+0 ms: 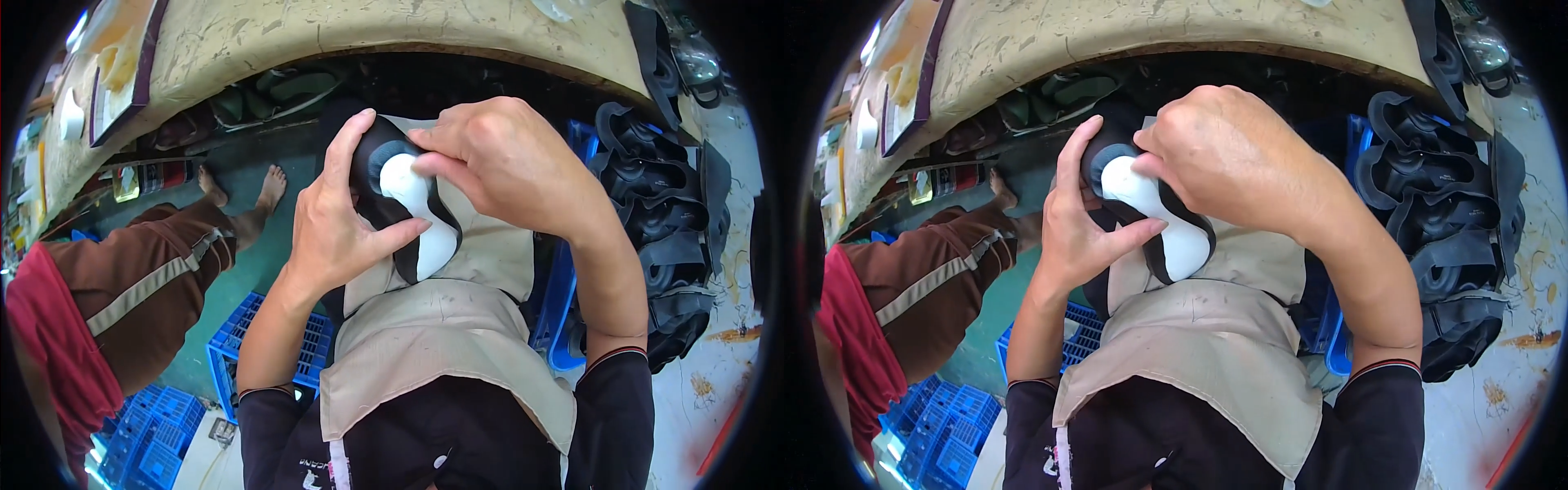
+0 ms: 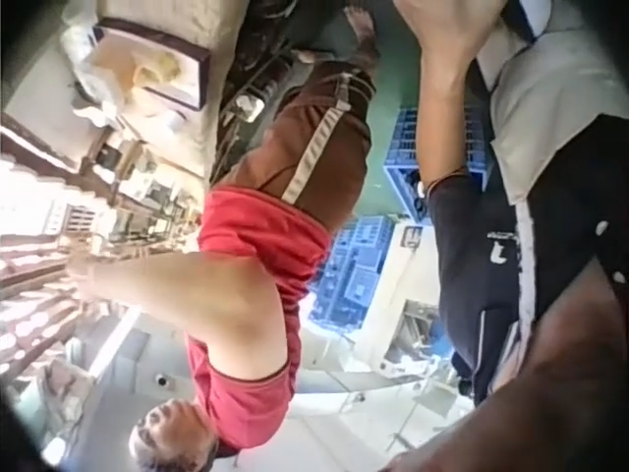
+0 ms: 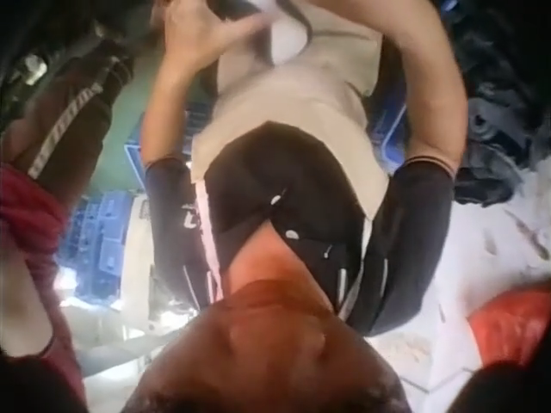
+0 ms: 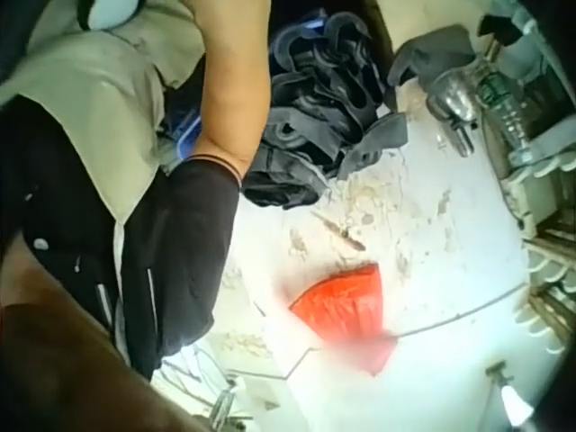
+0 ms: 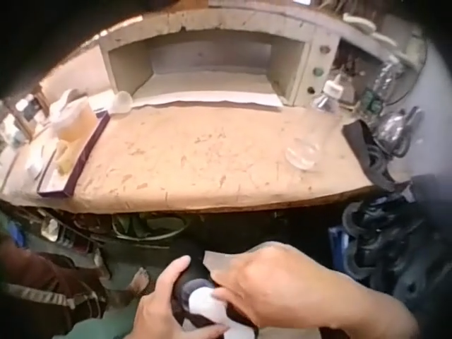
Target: Assembling shoe components by applying adhesive to uppers and attaching them to soles, then organizing components.
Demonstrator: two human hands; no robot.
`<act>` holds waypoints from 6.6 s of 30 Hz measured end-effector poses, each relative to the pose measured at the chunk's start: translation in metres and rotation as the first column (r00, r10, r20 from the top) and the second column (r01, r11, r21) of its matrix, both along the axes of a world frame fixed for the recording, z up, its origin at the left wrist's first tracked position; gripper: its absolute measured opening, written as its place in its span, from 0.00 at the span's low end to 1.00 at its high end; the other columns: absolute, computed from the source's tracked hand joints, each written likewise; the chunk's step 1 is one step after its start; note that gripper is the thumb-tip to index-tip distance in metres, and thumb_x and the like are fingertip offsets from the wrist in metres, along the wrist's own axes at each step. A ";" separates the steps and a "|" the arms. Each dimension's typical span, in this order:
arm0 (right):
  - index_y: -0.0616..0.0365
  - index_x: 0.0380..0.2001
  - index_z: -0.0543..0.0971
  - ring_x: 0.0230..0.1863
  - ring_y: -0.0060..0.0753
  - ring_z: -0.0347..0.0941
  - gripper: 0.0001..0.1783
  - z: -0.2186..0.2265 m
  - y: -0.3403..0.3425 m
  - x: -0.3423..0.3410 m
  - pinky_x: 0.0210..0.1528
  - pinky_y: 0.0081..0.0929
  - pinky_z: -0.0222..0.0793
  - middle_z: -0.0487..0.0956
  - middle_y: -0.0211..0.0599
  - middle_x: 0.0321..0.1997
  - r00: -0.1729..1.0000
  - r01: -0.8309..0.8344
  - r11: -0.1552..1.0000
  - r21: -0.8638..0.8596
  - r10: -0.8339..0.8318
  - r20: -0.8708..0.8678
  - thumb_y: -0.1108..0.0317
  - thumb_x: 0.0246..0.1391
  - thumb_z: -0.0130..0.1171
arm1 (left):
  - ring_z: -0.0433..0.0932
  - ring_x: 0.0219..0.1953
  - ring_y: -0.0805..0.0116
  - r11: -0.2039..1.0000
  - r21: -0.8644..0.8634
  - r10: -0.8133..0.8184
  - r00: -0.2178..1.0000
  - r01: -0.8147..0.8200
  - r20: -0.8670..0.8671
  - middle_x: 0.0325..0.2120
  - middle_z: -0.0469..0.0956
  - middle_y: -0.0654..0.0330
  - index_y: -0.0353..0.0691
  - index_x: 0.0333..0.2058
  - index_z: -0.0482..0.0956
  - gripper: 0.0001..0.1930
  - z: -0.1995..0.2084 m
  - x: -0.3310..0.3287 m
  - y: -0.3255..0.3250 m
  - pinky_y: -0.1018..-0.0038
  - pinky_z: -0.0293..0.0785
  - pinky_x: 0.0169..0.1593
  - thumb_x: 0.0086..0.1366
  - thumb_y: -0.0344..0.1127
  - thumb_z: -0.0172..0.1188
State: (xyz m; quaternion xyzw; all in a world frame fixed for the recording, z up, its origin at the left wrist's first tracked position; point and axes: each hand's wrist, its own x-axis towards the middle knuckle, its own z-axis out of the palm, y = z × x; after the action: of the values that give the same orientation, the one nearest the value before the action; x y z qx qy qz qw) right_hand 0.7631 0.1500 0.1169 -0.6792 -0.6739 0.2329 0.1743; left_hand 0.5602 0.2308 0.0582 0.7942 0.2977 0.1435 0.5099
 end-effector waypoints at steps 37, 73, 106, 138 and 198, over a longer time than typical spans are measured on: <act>0.63 0.57 0.78 0.43 0.32 0.78 0.31 -0.052 0.014 -0.007 0.48 0.24 0.75 0.82 0.42 0.46 0.453 0.044 0.967 -0.251 -0.243 -0.858 0.64 0.49 0.68 | 0.69 0.60 0.54 0.882 -0.271 -0.279 0.890 0.386 0.360 0.61 0.67 0.51 0.43 0.70 0.52 0.60 -0.037 -0.005 0.026 0.64 0.64 0.64 0.37 0.29 0.79; 0.57 0.66 0.70 0.51 0.30 0.75 0.33 -0.095 0.002 -0.025 0.55 0.21 0.68 0.80 0.44 0.56 0.338 0.140 0.967 -0.213 -0.249 -0.907 0.64 0.57 0.61 | 0.72 0.36 0.68 0.910 -0.383 0.063 0.863 0.155 0.501 0.43 0.78 0.56 0.42 0.69 0.61 0.35 -0.076 -0.016 0.015 0.76 0.68 0.45 0.74 0.59 0.47; 0.62 0.59 0.76 0.40 0.42 0.77 0.24 -0.155 -0.049 -0.077 0.48 0.30 0.72 0.82 0.50 0.50 0.822 0.340 0.931 -0.131 -0.362 -0.440 0.62 0.63 0.56 | 0.78 0.45 0.64 0.805 -0.584 0.318 0.906 -0.104 0.278 0.50 0.75 0.48 0.37 0.65 0.64 0.32 -0.133 -0.037 0.024 0.73 0.74 0.53 0.63 0.31 0.64; 0.67 0.36 0.85 0.19 0.19 0.68 0.13 -0.120 0.013 -0.083 0.22 0.16 0.64 0.83 0.29 0.23 0.563 0.351 0.927 -0.130 -0.320 -0.762 0.69 0.50 0.71 | 0.71 0.60 0.56 0.763 -0.610 0.420 0.882 -0.215 0.215 0.63 0.64 0.49 0.39 0.70 0.51 0.51 -0.070 -0.066 0.011 0.66 0.68 0.62 0.51 0.33 0.74; 0.70 0.49 0.80 0.39 0.39 0.80 0.20 0.000 -0.038 -0.185 0.43 0.30 0.79 0.83 0.49 0.44 0.918 -0.312 0.931 -0.190 0.244 -0.312 0.75 0.51 0.64 | 0.81 0.34 0.47 -0.262 0.875 0.589 -0.786 -0.408 -0.190 0.33 0.84 0.51 0.39 0.41 0.83 0.25 0.006 -0.635 -0.387 0.58 0.77 0.41 0.60 0.57 0.61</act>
State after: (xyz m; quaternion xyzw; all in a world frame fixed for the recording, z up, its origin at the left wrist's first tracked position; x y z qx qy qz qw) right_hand 0.5782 0.1121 0.1167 -0.5512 -0.6997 0.4283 0.1519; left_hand -0.0748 -0.1567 0.0646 0.1345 0.9732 0.0613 -0.1760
